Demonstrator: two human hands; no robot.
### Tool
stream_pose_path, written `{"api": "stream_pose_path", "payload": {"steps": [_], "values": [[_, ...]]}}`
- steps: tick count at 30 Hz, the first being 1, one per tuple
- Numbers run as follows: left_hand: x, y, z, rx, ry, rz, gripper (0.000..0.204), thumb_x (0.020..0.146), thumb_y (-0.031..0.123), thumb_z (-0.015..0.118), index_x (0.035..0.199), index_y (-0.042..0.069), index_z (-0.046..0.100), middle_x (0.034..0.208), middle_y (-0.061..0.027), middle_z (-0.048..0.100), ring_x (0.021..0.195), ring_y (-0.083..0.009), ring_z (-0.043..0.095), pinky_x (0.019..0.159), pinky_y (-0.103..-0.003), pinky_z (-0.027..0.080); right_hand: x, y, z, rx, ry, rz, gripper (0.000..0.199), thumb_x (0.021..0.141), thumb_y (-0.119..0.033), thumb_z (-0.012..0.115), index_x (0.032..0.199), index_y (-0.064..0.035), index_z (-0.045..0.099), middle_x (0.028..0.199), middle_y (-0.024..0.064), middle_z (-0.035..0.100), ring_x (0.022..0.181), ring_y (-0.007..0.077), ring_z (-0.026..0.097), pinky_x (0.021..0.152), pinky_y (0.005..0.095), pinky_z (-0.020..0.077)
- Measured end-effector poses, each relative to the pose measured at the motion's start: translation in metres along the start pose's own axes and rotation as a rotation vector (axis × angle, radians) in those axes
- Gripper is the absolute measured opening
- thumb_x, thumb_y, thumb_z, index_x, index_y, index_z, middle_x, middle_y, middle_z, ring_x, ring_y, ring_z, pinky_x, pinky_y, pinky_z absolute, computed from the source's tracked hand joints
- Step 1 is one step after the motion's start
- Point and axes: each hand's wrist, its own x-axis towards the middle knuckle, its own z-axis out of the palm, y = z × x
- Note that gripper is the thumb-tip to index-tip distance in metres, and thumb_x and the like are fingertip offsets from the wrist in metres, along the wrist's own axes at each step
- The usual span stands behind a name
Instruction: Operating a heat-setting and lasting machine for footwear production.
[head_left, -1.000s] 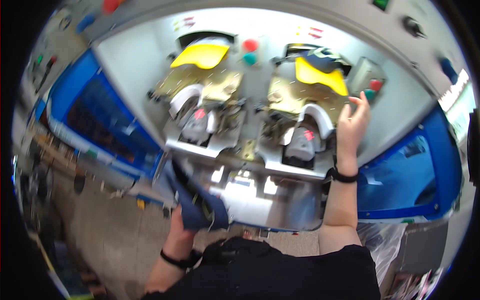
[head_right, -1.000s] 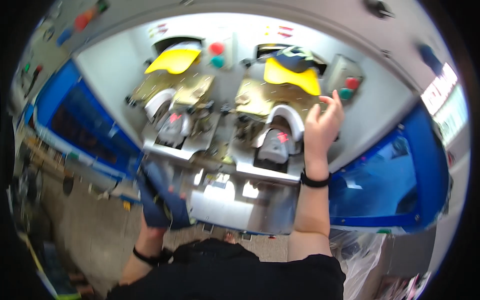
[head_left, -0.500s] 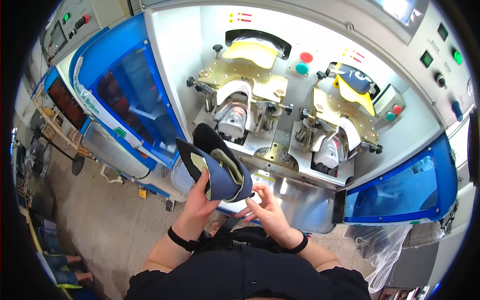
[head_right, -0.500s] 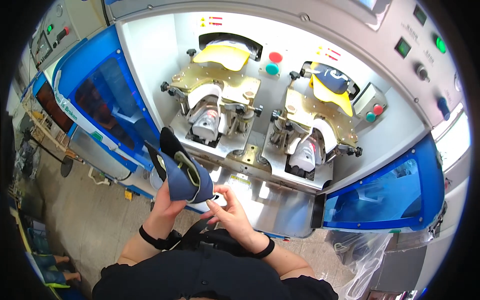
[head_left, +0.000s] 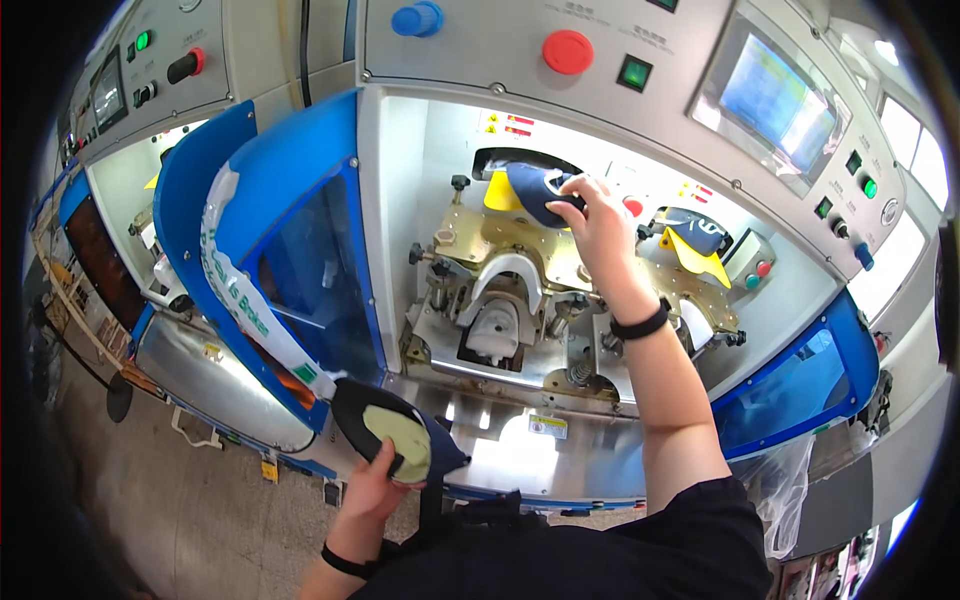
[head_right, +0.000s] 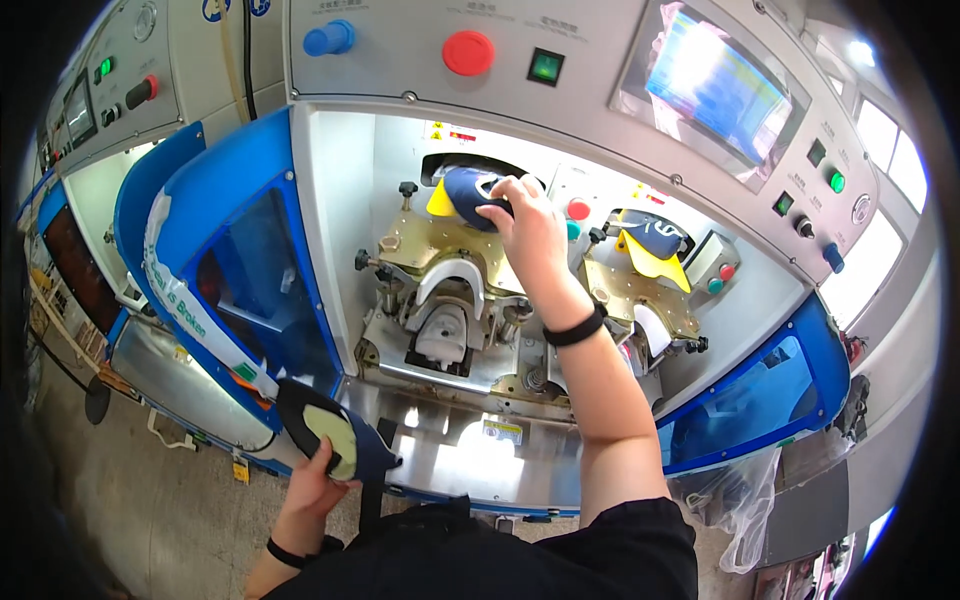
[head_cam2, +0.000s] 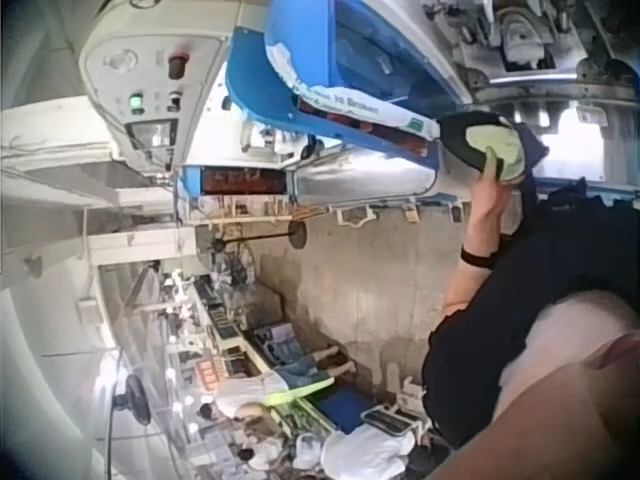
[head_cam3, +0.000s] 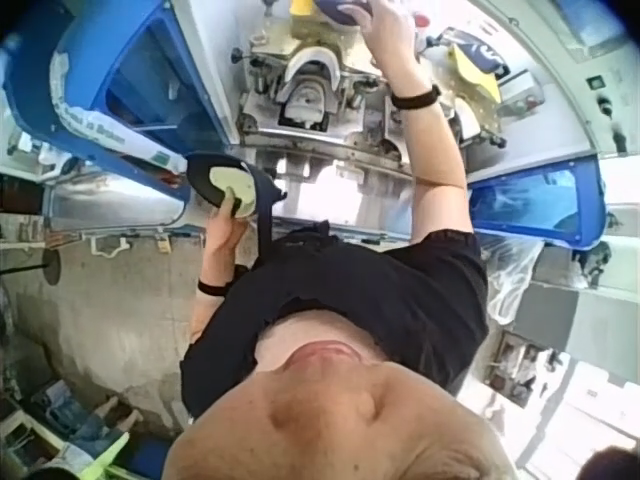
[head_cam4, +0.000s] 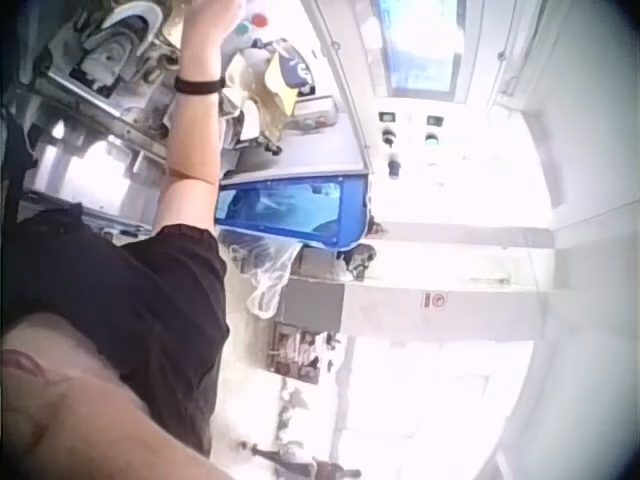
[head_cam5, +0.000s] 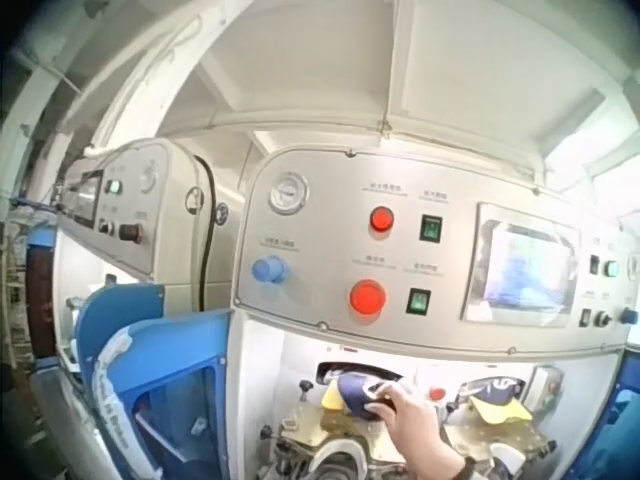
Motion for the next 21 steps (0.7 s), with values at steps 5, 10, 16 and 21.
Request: {"api": "stream_pose_path", "payload": {"steps": [5,10,16,21], "values": [[0.002,0.001,-0.015,-0.033,-0.057,-0.119,0.035,0.097,0.027,0.051,0.127,0.01,0.048,0.113,-0.0096,0.06,0.101,-0.0272,0.06,0.076,-0.044,0.051,0.036,0.034,0.067,-0.135,-0.141,0.067,0.025,0.08,-0.026,0.068,0.097,-0.0083,0.061,0.088,0.0161,0.065,0.083,0.0334,0.063,0.073,0.0388,0.0484],[0.012,0.007,-0.026,-0.07,-0.106,-0.123,0.039,0.096,0.017,0.052,0.133,0.008,0.041,0.124,-0.011,0.054,0.113,-0.0293,0.055,0.091,-0.046,0.048,0.025,0.039,0.092,-0.194,0.064,0.058,0.029,0.083,-0.024,0.066,0.106,-0.0078,0.059,0.103,0.0137,0.063,0.09,0.0315,0.062,0.078,0.0371,0.0498],[0.016,0.004,-0.039,0.024,-0.134,-0.143,0.041,0.093,0.017,0.056,0.13,0.002,0.044,0.123,-0.0152,0.055,0.115,-0.0315,0.054,0.097,-0.047,0.044,-0.057,0.027,0.063,-0.492,0.151,0.288,0.017,0.082,-0.016,0.059,0.093,-0.0024,0.057,0.12,0.0322,0.052,0.101,0.0403,0.055,0.083,0.0412,0.0483],[0.044,0.002,-0.023,0.104,-0.134,-0.212,0.038,0.094,0.012,0.054,0.131,0.005,0.045,0.125,-0.0116,0.055,0.117,-0.0295,0.053,0.098,-0.045,0.044,-0.072,0.084,0.086,-0.496,0.091,0.206,0.017,0.078,-0.014,0.054,0.086,0.0004,0.052,0.124,0.0433,0.04,0.109,0.0512,0.046,0.09,0.0541,0.0406]]}}
